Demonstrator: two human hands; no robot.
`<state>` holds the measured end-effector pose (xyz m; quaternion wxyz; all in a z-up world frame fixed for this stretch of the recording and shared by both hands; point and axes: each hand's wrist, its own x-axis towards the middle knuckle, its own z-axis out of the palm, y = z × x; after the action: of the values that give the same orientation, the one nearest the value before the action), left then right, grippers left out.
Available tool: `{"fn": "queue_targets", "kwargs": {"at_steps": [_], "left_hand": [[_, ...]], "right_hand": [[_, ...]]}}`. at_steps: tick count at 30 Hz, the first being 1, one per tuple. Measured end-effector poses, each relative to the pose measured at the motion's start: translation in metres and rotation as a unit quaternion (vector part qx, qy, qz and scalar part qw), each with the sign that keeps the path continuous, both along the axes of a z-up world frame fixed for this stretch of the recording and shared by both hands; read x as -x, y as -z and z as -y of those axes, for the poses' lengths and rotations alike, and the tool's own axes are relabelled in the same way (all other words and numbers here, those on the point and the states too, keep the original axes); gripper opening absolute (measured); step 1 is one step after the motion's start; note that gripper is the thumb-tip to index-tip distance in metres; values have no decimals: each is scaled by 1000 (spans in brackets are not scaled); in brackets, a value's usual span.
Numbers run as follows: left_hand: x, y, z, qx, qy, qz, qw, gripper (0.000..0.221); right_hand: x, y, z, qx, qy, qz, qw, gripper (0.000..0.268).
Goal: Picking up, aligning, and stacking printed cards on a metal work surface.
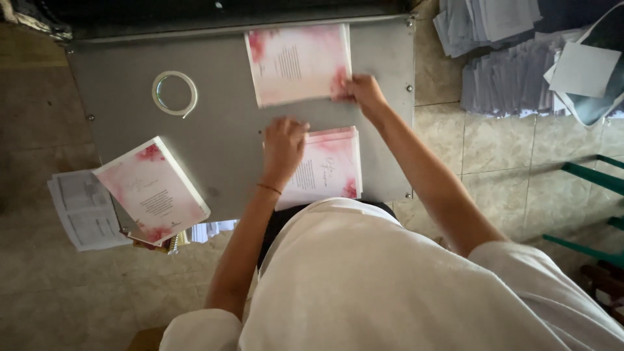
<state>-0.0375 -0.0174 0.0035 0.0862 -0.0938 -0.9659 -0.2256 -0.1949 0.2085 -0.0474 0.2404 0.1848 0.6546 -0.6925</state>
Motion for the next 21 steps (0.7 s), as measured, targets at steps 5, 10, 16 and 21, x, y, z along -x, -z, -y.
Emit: {"fn": "queue_targets", "kwargs": {"at_steps": [5,10,16,21], "left_hand": [[-33,4,-11,33,73,7,997,31],[-48,9,-20,83,76,-20,993,65],[-31,17,-29,43,38,62,996,35],[-31,56,-37,68,36,106,991,36]], "right_hand": [[73,44,14,8,-24,50,998,15],[70,-37,17,-227,-176,41,957,49],[18,-58,-18,-288,-216,-78,930,28],[-32,-16,-73,-321,-242,-203,893,23]]}}
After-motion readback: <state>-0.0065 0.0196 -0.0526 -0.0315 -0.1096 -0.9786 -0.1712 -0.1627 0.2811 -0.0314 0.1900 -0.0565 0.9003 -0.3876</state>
